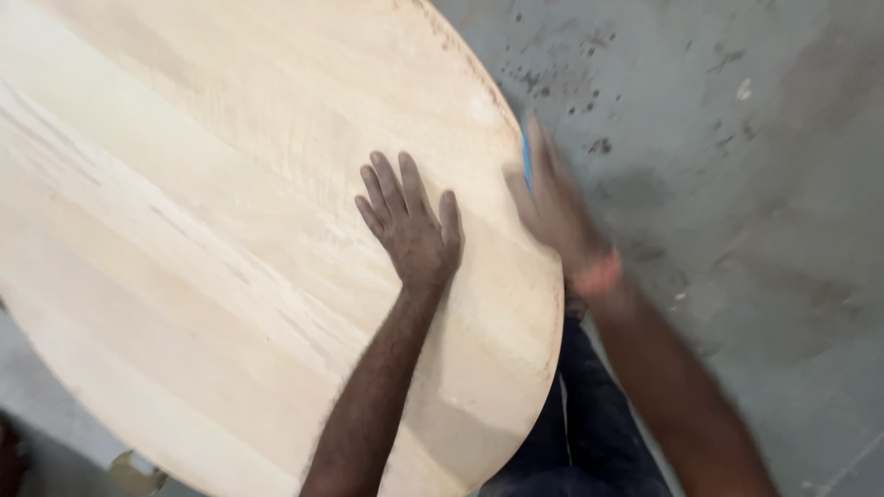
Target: The person sands the edge and top surface of a round wooden table using a piece of sandpaper held by hand.
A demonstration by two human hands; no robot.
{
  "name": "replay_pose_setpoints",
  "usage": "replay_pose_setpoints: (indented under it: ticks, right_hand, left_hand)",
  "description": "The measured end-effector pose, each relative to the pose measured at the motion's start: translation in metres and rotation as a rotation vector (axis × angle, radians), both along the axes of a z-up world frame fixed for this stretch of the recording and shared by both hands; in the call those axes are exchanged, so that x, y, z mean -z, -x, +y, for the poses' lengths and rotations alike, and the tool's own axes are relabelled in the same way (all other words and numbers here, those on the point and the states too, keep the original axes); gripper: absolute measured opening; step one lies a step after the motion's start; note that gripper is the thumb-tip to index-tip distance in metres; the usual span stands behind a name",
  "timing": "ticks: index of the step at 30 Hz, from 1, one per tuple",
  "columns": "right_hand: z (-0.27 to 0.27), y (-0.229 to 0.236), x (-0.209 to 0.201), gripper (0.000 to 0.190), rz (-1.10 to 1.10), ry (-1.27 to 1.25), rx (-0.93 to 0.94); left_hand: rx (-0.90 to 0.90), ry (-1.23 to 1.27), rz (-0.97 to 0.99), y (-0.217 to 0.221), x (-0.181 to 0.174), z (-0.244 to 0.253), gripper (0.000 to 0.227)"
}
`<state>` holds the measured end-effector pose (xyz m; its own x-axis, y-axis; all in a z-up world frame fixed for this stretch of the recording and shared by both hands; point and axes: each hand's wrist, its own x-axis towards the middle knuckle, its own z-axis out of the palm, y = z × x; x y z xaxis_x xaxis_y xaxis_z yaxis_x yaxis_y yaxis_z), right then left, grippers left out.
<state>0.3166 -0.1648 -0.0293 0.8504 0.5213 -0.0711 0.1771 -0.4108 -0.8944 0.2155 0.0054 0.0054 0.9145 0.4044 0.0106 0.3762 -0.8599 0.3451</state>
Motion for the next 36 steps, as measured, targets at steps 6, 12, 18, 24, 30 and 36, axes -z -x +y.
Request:
replay_pose_setpoints:
  ticks: [6, 12, 18, 24, 30, 36]
  right_hand:
    - [-0.043, 0.121, -0.049, 0.062, 0.150, 0.001, 0.090]
    - [0.038, -0.042, -0.020, 0.057, 0.049, 0.077, -0.114]
    - [0.092, -0.125, -0.017, 0.051, 0.179, 0.060, -0.207]
    - [-0.015, 0.047, -0.042, 0.062, 0.182, 0.051, 0.046]
    - [-0.009, 0.047, -0.051, 0.064, 0.168, 0.091, 0.037]
    - [0.126, -0.157, -0.020, 0.056, 0.068, 0.141, -0.349]
  left_hand:
    - [-0.034, -0.047, 0.028, -0.001, 0.002, 0.002, 0.076]
    - [-0.028, -0.024, 0.044, 0.001, 0.008, 0.002, 0.079]
    - [-0.015, -0.015, 0.051, 0.002, 0.003, 0.003, 0.082]
    - [-0.020, -0.001, 0.043, -0.004, -0.007, 0.006, 0.083]
    - [-0.019, 0.004, 0.067, -0.003, -0.004, 0.004, 0.083]
    - [-0.034, -0.003, 0.092, -0.002, -0.002, 0.002, 0.083]
